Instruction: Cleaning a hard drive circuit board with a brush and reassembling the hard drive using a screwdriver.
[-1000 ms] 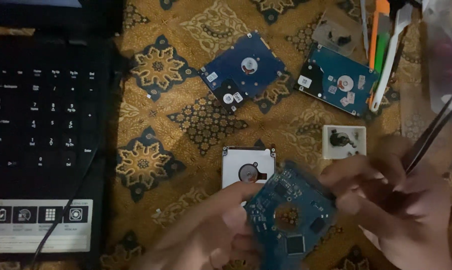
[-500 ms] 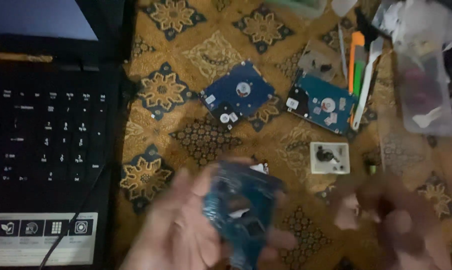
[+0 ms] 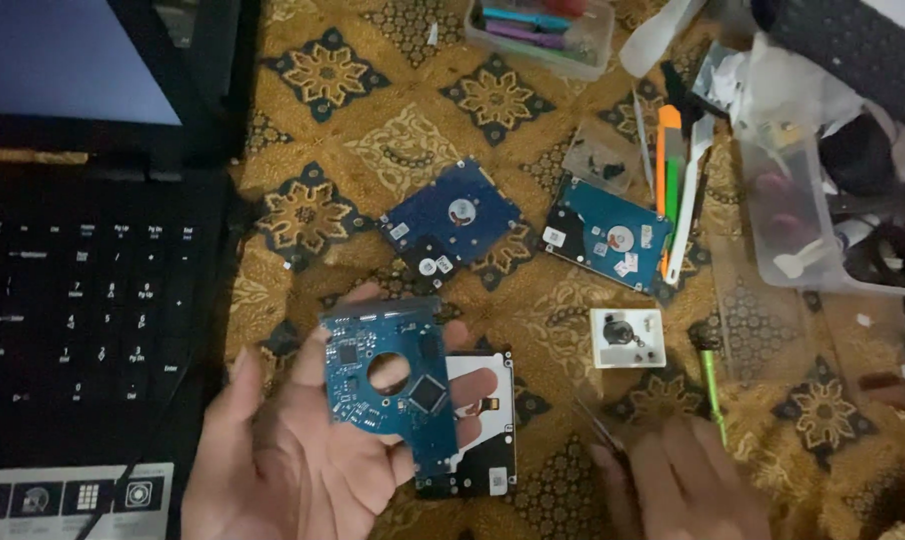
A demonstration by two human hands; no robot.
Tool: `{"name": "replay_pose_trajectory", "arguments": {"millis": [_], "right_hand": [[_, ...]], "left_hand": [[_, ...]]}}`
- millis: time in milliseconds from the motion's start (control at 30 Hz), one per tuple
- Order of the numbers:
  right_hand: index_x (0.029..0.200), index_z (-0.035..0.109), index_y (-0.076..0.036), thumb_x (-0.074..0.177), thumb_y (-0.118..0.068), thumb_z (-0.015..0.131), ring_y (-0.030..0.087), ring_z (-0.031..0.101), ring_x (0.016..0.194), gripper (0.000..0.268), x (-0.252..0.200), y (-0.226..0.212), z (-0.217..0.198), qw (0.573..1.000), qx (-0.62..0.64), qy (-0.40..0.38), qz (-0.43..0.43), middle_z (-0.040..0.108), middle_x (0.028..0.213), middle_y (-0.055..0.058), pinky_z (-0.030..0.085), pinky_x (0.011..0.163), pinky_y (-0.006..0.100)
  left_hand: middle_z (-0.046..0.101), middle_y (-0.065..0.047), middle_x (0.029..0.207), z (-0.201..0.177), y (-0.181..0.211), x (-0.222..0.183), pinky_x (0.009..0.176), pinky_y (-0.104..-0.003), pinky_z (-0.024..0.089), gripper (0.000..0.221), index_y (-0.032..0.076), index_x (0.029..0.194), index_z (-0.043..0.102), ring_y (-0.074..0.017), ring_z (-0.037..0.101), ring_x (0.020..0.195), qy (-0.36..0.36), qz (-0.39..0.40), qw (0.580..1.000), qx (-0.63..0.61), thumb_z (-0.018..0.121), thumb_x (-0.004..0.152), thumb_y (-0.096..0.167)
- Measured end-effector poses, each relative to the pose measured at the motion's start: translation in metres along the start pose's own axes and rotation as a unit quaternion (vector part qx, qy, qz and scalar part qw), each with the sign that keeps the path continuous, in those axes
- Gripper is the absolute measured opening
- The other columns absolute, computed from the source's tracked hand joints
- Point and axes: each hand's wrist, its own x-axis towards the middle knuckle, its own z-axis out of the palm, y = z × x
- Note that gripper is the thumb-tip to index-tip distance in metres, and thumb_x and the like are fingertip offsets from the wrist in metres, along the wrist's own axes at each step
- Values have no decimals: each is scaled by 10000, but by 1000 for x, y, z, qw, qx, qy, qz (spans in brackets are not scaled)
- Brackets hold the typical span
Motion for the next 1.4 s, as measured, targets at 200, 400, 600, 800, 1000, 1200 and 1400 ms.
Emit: {"name": "replay_pose_trajectory", "arguments": {"millis": [200,400,600,800,1000,1200,1400], "right_hand": [[892,727,-258,906,-558,603,141,724,764,325,42,21,-10,964,8,-254,76,718,793,-73,611,738,334],[925,642,-111,1041,-219,552,188,514,377,182,82,58,-44,999,27,-23,37,576,542,57,411,419,370],[1022,640,-23,1033,-188,628,468,698,786,166,142,54,-38,990,62,-92,87,716,862,230,528,640,565],[1079,673,1,1033,-236,625,362,736,939,245,161,39,-48,950,116,-183,224,769,1066,169,587,861,514],[1035,664,-11,992,-190,671,382,705,845,184,162,52,-36,964,91,-147,201,742,929,179,530,727,504],[1580,314,-78,1006,-112,546,450,763,796,620,150,16,-73,946,82,-183,253,763,999,257,643,657,585],[1216,648,19,1008,-208,657,371,675,653,309,99,70,-52,992,67,-25,107,694,758,224,479,628,480]], "left_hand": [[359,-375,1591,-2,4,0,1178,-604,457,614,134,1559,449,-570,418,1444,19,-21,1000,-7,612,1102,509],[333,-375,1607,-8,3,-2,1204,-627,416,601,131,1571,428,-515,430,1467,-14,-27,1000,-3,603,1135,506],[482,-304,1376,-12,4,-6,1173,-685,389,667,107,1570,400,-565,300,1501,20,-15,1000,-8,574,1097,544],[705,-215,1130,-19,3,-11,925,-551,629,767,123,1576,440,-561,431,1462,131,-1,991,1,530,1001,621],[641,-268,1222,-14,0,-8,1094,-670,479,722,67,1551,418,-626,380,1447,75,0,997,-20,513,1051,579],[604,-327,1388,-5,-1,-7,1159,-663,420,668,52,1557,393,-560,338,1474,34,17,999,-28,522,1087,510],[409,-372,1571,2,-6,-4,1207,-579,410,646,95,1588,414,-526,443,1451,12,-26,999,-16,510,1139,550]]}}
